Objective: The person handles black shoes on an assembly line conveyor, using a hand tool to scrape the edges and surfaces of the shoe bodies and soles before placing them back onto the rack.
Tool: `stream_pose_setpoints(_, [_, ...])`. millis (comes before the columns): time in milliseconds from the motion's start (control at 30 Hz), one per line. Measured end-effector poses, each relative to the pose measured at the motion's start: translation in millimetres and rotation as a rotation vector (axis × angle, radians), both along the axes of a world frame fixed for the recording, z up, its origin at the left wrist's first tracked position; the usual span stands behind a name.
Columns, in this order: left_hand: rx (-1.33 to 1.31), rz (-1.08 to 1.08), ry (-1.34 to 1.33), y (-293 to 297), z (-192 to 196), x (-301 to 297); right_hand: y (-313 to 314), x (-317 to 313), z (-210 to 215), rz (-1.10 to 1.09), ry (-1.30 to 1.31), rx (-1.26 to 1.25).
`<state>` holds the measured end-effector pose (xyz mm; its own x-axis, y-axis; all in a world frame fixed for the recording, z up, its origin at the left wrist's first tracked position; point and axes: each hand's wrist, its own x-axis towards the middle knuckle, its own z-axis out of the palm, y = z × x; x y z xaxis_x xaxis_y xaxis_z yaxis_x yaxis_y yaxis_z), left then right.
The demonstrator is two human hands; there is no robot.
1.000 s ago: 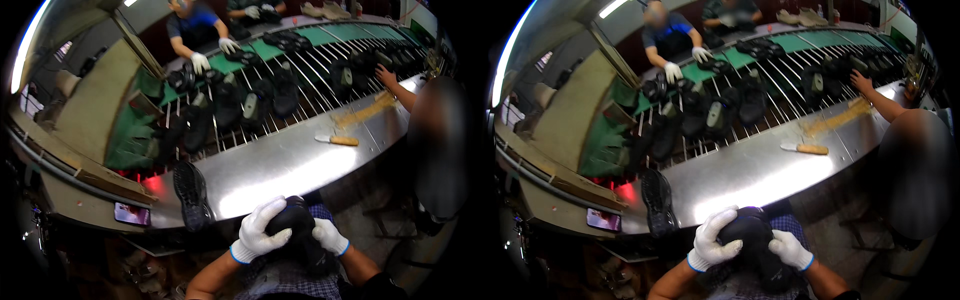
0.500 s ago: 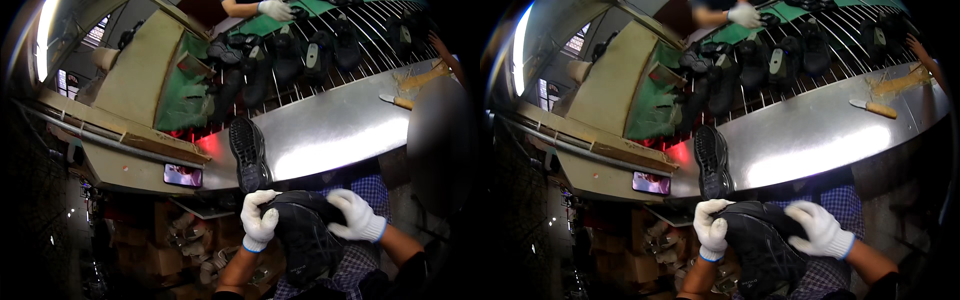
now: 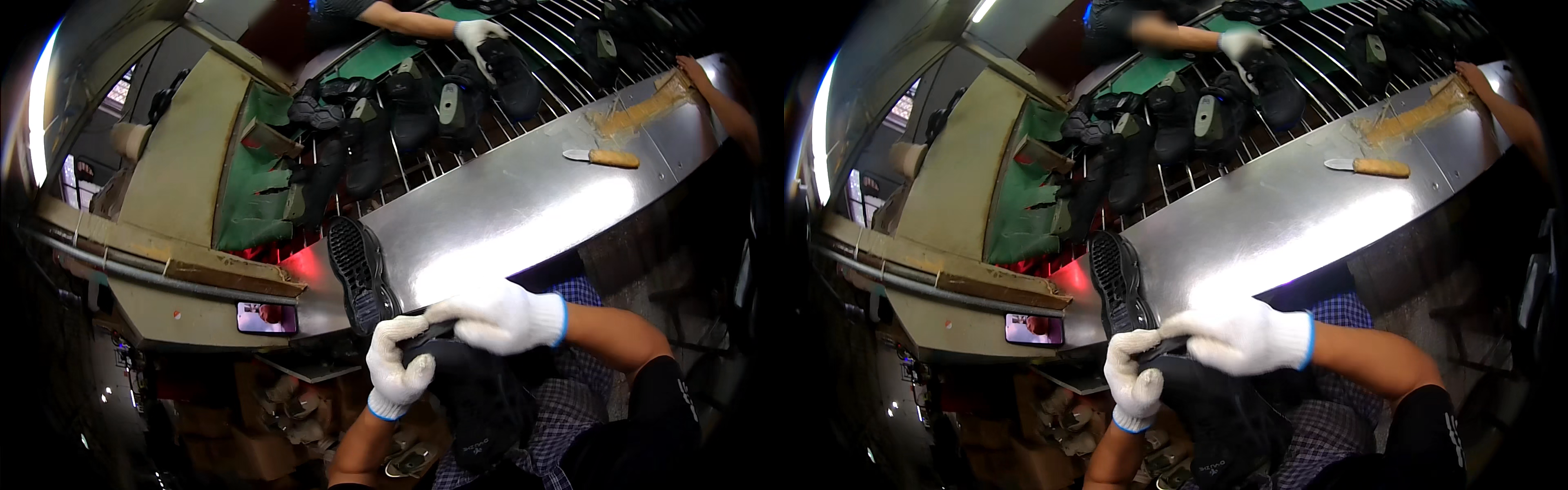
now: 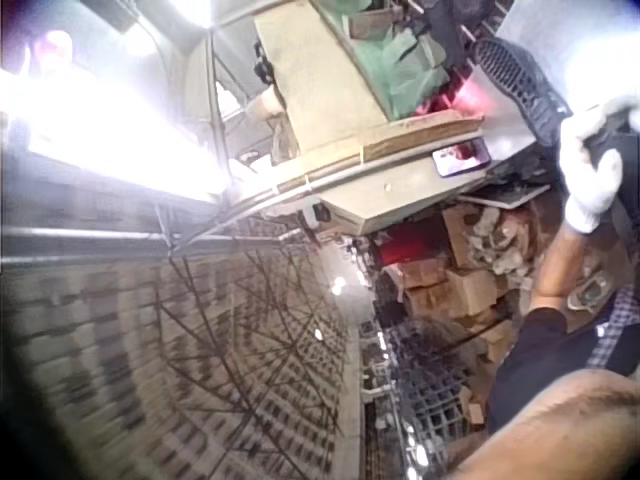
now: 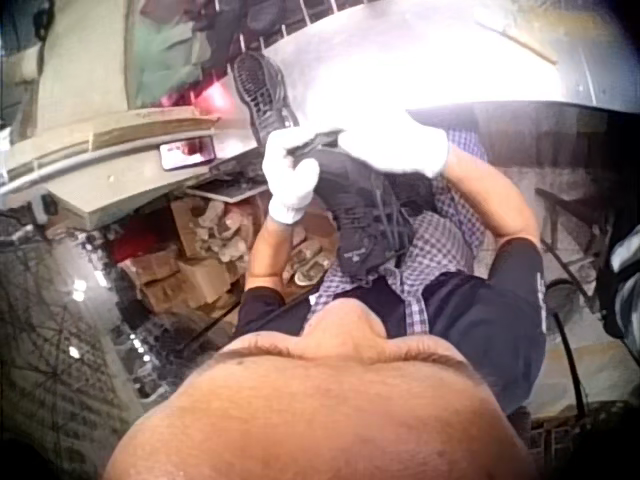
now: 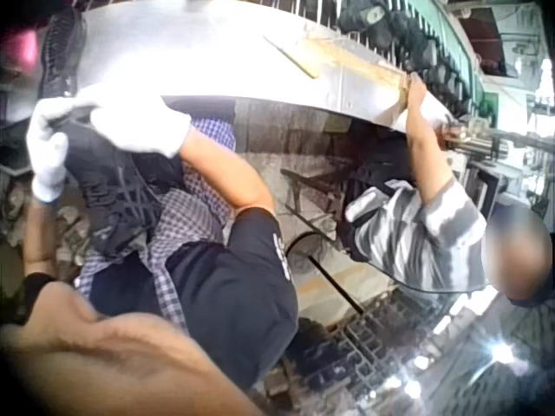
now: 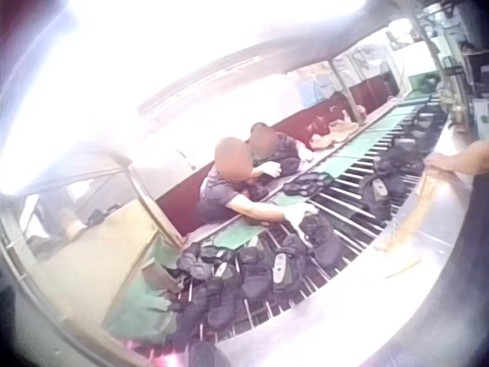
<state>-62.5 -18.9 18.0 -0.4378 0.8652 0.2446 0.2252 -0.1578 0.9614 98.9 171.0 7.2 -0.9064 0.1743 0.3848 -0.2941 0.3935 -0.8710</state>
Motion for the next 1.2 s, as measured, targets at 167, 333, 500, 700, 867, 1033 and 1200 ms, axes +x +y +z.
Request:
stream_pose_setpoints(167, [-0.217,-0.225,0.146,23,30,-10,-14,64,12,-0.12,-0.014,0.084])
stream_pose_setpoints(333, [-0.306,-0.185,0.077,18,16,-26,-24,85,-37,-0.199,-0.133,0.228])
stream_pose_setpoints(500, [-0.309,-0.222,0.006,18,13,-28,-19,56,-67,-0.417,0.103,0.169])
stream_pose_setpoints(700, [-0.268,-0.226,-0.094,11,16,-25,-33,70,-37,-0.346,0.016,0.126])
stream_pose_setpoints(867, [-0.232,-0.201,-0.062,4,14,-25,-42,74,-26,-0.346,-0.025,0.126])
stream_pose_setpoints(1033, [-0.249,-0.117,-0.087,-4,2,-25,-58,86,-36,-0.243,-0.085,0.181])
stream_pose_setpoints(1200, [-0.202,0.008,-0.129,-9,-13,-28,-74,100,-43,-0.207,-0.011,-0.005])
